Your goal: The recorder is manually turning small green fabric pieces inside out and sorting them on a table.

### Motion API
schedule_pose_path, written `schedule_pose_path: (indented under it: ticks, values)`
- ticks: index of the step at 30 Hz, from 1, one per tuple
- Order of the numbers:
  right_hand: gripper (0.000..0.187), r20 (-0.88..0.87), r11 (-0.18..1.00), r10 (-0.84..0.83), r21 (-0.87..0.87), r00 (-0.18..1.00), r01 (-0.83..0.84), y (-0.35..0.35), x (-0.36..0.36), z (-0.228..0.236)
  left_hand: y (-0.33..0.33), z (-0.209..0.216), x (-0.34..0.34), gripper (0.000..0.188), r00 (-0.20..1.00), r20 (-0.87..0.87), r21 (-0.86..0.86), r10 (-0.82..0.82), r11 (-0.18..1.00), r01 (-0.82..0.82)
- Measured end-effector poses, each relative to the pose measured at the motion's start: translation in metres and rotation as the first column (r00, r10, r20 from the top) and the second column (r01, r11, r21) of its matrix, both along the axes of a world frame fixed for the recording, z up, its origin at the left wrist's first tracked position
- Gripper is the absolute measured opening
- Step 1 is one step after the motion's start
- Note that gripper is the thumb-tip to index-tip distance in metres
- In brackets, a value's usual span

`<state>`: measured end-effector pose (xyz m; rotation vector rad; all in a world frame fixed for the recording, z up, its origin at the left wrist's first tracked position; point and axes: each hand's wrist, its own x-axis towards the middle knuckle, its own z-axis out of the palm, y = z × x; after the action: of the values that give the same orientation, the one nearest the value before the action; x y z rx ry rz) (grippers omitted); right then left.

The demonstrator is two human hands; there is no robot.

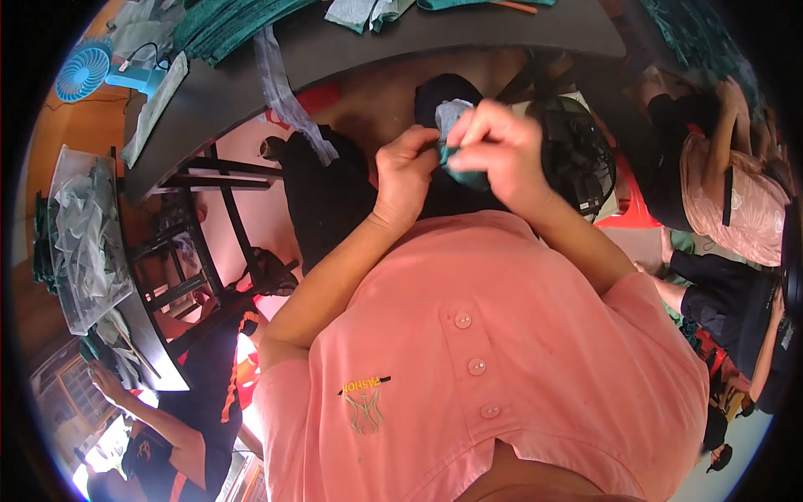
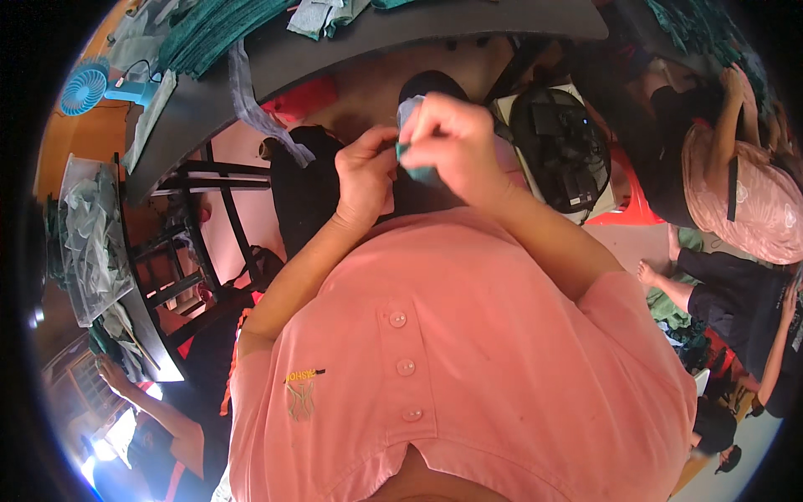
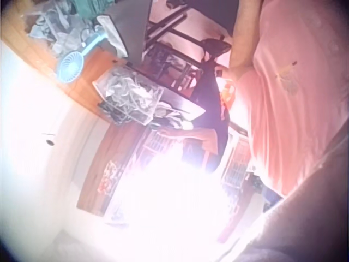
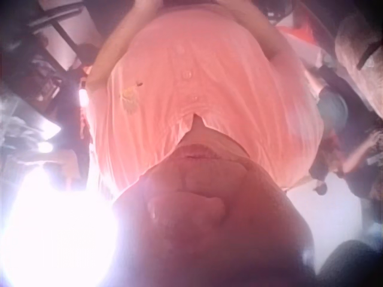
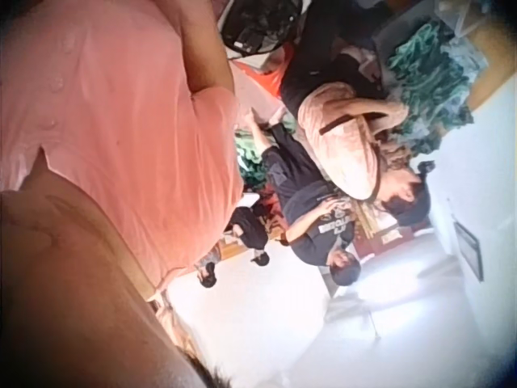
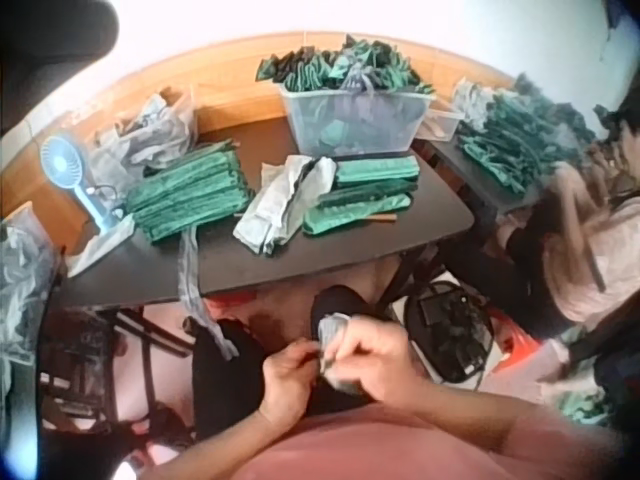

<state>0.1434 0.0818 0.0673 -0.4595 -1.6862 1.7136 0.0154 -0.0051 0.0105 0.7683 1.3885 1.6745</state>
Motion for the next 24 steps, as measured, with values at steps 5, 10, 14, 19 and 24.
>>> schedule_pose_path:
  ticks: [5,10,14,19,24]
  values:
    - [0.023,-0.012,1.0,-0.012,0.014,1.0,0.012,-0.017,-0.006,0.006,0.013,0.036,-0.008,0.02,0.968,-0.202,0.043,0.148,0.989,-0.142]
    - [0.019,0.095,0.969,-0.039,-0.239,0.995,0.061,-0.019,0.002,-0.009,0.011,0.072,-0.009,0.021,0.825,0.564,0.097,-0.011,0.994,-0.054]
    - [0.017,0.045,0.983,-0.165,0.084,0.985,0.161,-0.02,0.0,-0.017,0.003,0.06,-0.018,0.017,0.938,0.346,0.025,0.021,0.999,-0.031]
    - [0.013,0.046,0.952,-0.24,0.207,0.97,0.226,-0.017,-0.005,0.014,0.002,0.054,-0.003,0.016,0.986,-0.069,0.059,0.15,0.988,-0.146]
    - [0.011,0.067,0.952,-0.202,0.249,0.977,0.179,0.001,-0.003,0.005,0.008,0.065,0.004,0.028,0.994,0.111,0.054,-0.006,0.999,0.0]
